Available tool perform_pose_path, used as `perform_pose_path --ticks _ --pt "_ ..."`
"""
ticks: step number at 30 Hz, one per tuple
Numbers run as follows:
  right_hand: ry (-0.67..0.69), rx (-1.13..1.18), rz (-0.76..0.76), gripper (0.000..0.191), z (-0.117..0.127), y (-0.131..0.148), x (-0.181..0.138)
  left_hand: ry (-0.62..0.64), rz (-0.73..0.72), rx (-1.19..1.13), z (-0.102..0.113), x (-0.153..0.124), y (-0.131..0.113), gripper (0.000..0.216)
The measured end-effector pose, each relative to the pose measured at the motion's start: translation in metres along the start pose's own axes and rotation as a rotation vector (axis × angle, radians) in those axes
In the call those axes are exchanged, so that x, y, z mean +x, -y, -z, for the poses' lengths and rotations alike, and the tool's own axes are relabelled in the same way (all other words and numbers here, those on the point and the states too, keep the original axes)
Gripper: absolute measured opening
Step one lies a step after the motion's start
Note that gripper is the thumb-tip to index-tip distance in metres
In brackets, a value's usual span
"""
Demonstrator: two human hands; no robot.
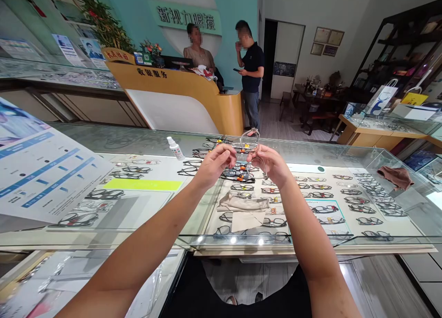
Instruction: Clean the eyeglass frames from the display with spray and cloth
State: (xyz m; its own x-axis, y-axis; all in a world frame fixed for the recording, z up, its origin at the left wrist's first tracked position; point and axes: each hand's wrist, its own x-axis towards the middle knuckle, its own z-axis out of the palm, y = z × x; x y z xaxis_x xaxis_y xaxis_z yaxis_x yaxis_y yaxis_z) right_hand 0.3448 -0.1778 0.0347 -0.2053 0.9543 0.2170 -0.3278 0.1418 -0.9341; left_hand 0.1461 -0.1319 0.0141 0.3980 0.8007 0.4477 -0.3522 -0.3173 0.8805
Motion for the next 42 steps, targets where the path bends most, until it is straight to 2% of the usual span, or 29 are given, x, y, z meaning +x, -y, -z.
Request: perform_pose_path --ticks 3,8,17,21,22,26,28,33,37,39,42 --pt "0.026 0.011 -0.012 0.023 0.0 0.0 -0.001 -0.062 -0.019 -0.03 0.001 0.001 -0.001 0.042" --pt "0.079 -0.038 -0.04 0.024 0.0 0.0 -0.001 -0.114 -0.092 0.019 0.004 0.003 -0.002 0.042" --pt "0.185 -0.071 -0.095 0.025 0.003 -0.001 -0.002 -0.173 -0.148 0.196 0.004 -0.002 -0.003 0.062" --pt "0.23 -0.117 -0.117 0.025 0.005 0.001 -0.003 -0.218 -0.278 0.252 0.003 -0.006 -0.003 0.045" --pt "0.231 -0.124 -0.122 0.026 0.006 0.002 -0.003 -0.206 -0.307 0.27 0.002 -0.007 -0.003 0.044" --pt "0.214 -0.124 -0.137 0.028 0.009 0.004 -0.004 -0.046 -0.306 0.383 0.001 -0.012 -0.007 0.078" --pt "0.224 -0.114 -0.149 0.028 0.011 0.004 -0.004 -0.021 -0.295 0.442 0.001 -0.013 -0.006 0.085" --pt "0.258 -0.122 -0.175 0.028 0.011 0.004 -0.003 -0.046 -0.356 0.588 0.003 -0.01 0.0 0.074" --pt "0.256 -0.214 -0.13 0.027 0.007 0.007 -0.005 -0.027 -0.385 0.647 0.001 -0.011 0.001 0.067" --pt "0.227 -0.305 -0.058 0.029 0.003 0.013 -0.006 -0.046 -0.394 0.653 0.001 -0.012 -0.004 0.066" --pt "0.047 -0.491 0.164 0.032 -0.006 0.034 -0.008 -0.138 -0.458 0.65 0.002 -0.008 -0.019 0.065"
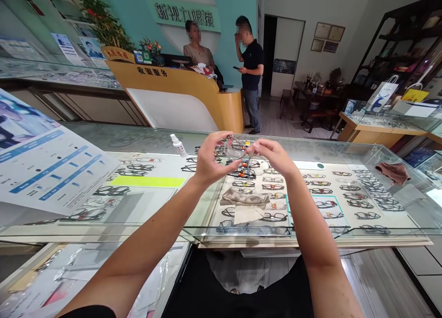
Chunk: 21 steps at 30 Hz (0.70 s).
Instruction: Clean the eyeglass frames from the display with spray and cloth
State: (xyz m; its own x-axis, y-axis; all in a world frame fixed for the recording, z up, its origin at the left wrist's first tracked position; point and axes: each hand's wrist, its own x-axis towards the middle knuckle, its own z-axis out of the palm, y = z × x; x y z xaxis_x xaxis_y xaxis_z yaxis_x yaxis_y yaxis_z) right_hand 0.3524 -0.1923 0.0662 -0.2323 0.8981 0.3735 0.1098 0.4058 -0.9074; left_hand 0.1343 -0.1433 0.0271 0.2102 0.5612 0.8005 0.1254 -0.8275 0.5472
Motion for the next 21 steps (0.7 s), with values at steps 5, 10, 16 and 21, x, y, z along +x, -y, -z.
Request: perform_pose_path --ticks 5,10,16,21 --pt "-0.339 -0.452 0.335 0.034 0.005 0.061 -0.002 -0.287 -0.073 0.13 0.023 0.05 -0.024 0.072" --pt "-0.522 -0.743 0.509 0.059 -0.007 0.095 -0.007 -0.369 -0.16 0.253 0.032 0.083 -0.054 0.071" --pt "-0.644 -0.804 0.527 0.049 -0.021 0.095 -0.014 -0.4 -0.138 0.282 0.028 0.072 -0.072 0.061" --pt "-0.651 -0.786 0.467 0.046 -0.023 0.096 -0.016 -0.42 -0.078 0.36 0.029 0.066 -0.088 0.055"
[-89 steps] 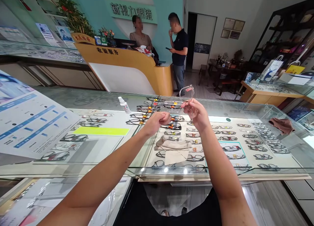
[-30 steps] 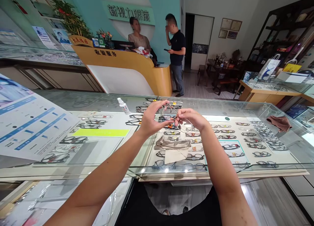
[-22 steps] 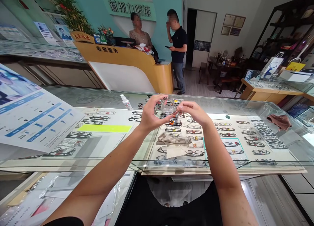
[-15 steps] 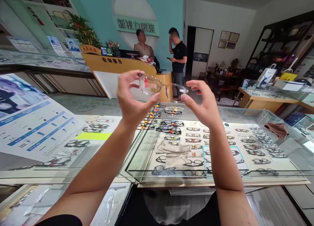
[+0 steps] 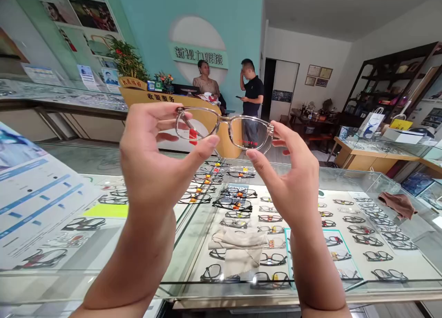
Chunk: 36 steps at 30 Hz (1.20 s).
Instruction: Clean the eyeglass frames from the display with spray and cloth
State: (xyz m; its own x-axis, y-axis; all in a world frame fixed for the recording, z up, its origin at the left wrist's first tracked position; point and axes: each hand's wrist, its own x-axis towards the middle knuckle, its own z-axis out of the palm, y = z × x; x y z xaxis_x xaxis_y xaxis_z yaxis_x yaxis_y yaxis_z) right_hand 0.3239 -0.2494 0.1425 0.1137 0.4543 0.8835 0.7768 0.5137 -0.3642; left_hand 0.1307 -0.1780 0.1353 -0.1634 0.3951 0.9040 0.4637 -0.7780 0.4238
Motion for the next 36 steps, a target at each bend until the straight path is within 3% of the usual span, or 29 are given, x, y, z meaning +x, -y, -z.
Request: perform_pose_path --ticks 5,11,23,30,36 --pt "0.015 -0.011 -0.037 0.049 0.0 -0.001 0.0 0.029 -0.049 0.068 0.008 0.0 -0.003 0.062" --pt "0.077 -0.052 -0.006 0.048 0.005 -0.001 0.001 -0.044 -0.17 0.108 0.009 0.002 -0.004 0.069" --pt "0.179 -0.057 -0.073 0.045 0.009 0.006 0.001 -0.106 -0.246 0.181 0.01 0.001 -0.006 0.06" --pt "0.225 -0.054 -0.096 0.043 0.012 0.005 0.002 -0.101 -0.247 0.18 0.011 -0.001 -0.007 0.058" --pt "0.183 -0.089 -0.057 0.038 0.018 0.005 0.002 -0.037 -0.155 0.128 0.01 -0.001 -0.007 0.054"
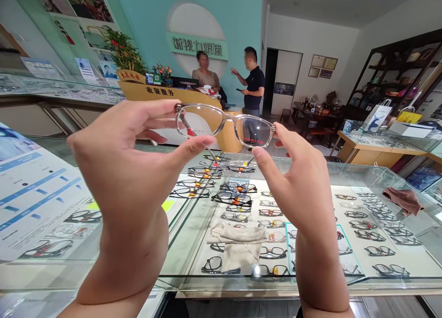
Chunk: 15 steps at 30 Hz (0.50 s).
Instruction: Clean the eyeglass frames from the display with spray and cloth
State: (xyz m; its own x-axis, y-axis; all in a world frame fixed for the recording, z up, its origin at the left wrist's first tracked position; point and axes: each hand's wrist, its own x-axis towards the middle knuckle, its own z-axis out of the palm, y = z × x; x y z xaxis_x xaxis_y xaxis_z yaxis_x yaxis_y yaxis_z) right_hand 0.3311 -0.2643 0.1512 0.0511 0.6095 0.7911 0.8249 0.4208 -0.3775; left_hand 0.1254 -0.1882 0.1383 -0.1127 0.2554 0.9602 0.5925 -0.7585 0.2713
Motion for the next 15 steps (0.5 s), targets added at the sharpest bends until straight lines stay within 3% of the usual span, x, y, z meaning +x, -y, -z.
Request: perform_pose_path --ticks 9,15 --pt "-0.141 -0.089 0.008 0.035 0.011 0.011 -0.005 0.241 0.206 -0.172 -0.014 -0.001 0.005 0.049" --pt "-0.207 -0.09 0.025 0.034 0.009 0.014 -0.007 0.264 0.243 -0.218 -0.017 0.0 0.006 0.053"
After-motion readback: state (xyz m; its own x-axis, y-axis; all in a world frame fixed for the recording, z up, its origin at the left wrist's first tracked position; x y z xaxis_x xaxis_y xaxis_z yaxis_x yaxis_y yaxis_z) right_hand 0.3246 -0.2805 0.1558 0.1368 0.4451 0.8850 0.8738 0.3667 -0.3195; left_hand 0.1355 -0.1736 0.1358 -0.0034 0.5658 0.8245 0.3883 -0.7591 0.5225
